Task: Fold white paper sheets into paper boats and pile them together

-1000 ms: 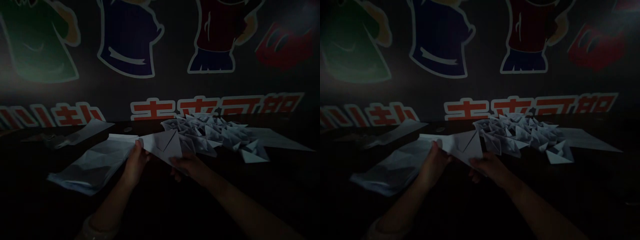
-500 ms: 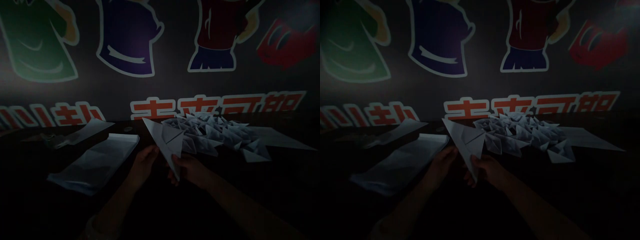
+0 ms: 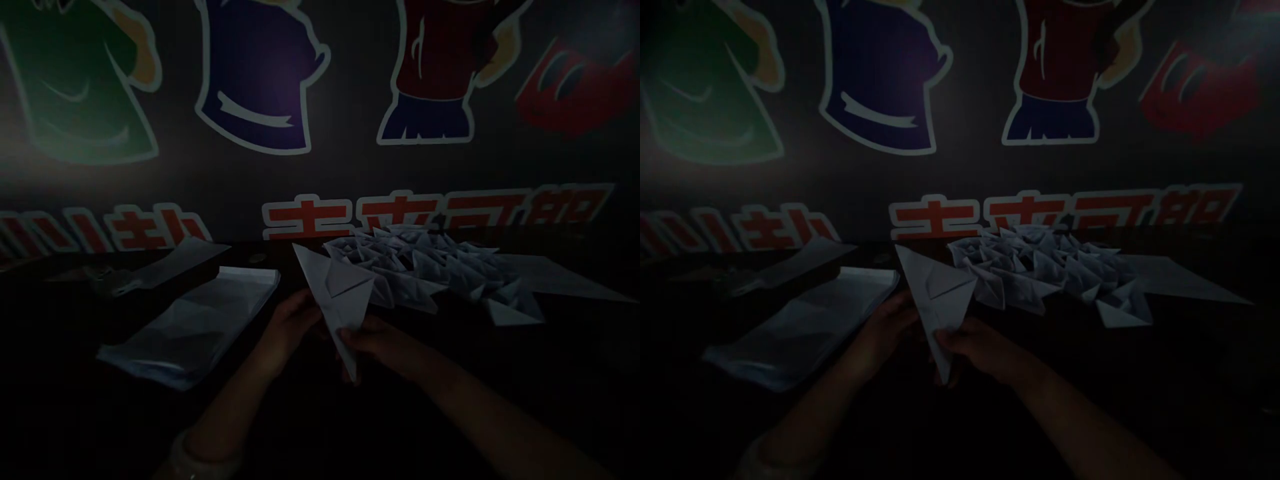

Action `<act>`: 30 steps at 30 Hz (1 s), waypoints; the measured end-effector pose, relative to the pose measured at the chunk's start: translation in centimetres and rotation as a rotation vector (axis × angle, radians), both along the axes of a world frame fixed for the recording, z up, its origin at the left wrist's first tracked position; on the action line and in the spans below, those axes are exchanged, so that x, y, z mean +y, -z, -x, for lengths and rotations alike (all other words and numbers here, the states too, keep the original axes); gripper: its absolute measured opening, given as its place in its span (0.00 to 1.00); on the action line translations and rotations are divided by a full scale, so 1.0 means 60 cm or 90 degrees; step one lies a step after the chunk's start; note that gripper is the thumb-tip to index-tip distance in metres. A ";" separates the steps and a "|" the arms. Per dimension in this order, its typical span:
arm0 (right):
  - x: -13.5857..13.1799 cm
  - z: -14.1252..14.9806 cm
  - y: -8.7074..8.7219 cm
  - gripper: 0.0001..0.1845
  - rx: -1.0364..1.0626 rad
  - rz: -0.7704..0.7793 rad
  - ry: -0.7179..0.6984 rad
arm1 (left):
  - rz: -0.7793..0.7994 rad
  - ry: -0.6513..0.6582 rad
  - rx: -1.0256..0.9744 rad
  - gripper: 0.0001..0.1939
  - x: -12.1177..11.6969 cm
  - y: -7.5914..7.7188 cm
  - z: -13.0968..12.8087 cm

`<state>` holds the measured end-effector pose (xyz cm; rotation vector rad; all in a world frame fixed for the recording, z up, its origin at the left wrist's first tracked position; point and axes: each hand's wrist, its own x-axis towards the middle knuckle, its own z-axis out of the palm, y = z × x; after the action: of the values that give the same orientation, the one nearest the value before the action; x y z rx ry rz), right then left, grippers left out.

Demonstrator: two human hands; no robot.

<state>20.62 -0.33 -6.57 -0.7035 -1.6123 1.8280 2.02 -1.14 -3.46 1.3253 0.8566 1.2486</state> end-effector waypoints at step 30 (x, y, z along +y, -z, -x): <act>0.022 -0.011 -0.013 0.20 -0.141 -0.314 0.409 | -0.397 -0.279 0.485 0.12 0.000 0.003 0.008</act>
<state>21.28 0.97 -5.81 -1.0558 -1.6275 0.8800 1.53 -1.16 -3.61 2.2831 1.4067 1.4166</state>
